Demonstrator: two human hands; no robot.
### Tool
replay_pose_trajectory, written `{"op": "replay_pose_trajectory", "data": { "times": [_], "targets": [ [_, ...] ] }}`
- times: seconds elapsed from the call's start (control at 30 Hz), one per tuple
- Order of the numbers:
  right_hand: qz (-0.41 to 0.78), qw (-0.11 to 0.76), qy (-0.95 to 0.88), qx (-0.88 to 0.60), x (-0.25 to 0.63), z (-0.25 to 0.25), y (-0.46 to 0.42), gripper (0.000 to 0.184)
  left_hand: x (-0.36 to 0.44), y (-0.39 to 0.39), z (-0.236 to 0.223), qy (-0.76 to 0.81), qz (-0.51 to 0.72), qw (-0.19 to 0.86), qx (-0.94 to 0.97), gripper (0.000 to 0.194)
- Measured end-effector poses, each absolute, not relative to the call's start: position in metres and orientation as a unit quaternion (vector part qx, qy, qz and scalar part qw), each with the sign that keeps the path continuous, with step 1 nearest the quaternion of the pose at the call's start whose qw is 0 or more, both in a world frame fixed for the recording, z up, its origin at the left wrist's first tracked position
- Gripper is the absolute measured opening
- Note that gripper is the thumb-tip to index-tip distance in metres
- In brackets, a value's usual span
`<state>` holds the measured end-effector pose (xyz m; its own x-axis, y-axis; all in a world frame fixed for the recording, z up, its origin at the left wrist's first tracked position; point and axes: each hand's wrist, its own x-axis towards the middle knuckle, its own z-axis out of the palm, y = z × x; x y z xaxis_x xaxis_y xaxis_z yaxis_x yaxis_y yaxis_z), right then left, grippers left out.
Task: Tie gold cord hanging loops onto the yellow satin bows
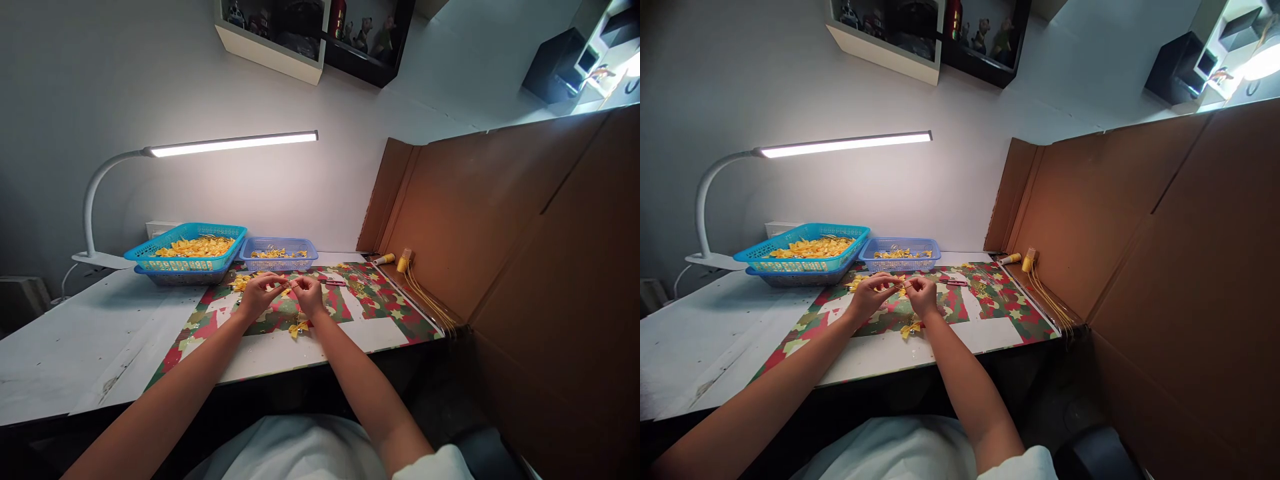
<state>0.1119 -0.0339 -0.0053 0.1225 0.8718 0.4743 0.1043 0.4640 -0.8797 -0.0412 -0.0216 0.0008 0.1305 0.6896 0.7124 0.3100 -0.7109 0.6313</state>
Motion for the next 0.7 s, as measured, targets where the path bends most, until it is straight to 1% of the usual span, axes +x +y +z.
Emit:
{"op": "replay_pose_trajectory", "data": {
  "times": [0.3,0.4,0.57,0.7],
  "targets": [
    [0.388,0.579,-0.578,-0.425,0.114,-0.002,-0.03,0.029,-0.042,-0.02,0.0,0.369,0.525,0.171,0.747,0.036],
    [0.399,0.562,-0.578,-0.436,0.121,-0.001,-0.032,0.034,-0.042,-0.023,0.002,0.383,0.462,0.196,0.776,0.034],
    [0.41,0.515,-0.591,-0.467,0.147,-0.005,-0.04,0.036,-0.041,-0.044,0.001,0.38,0.292,0.268,0.836,0.033],
    [0.408,0.467,-0.613,-0.49,0.166,-0.014,-0.052,0.032,-0.034,-0.059,-0.007,0.398,0.261,0.275,0.835,0.023]
  ]
}}
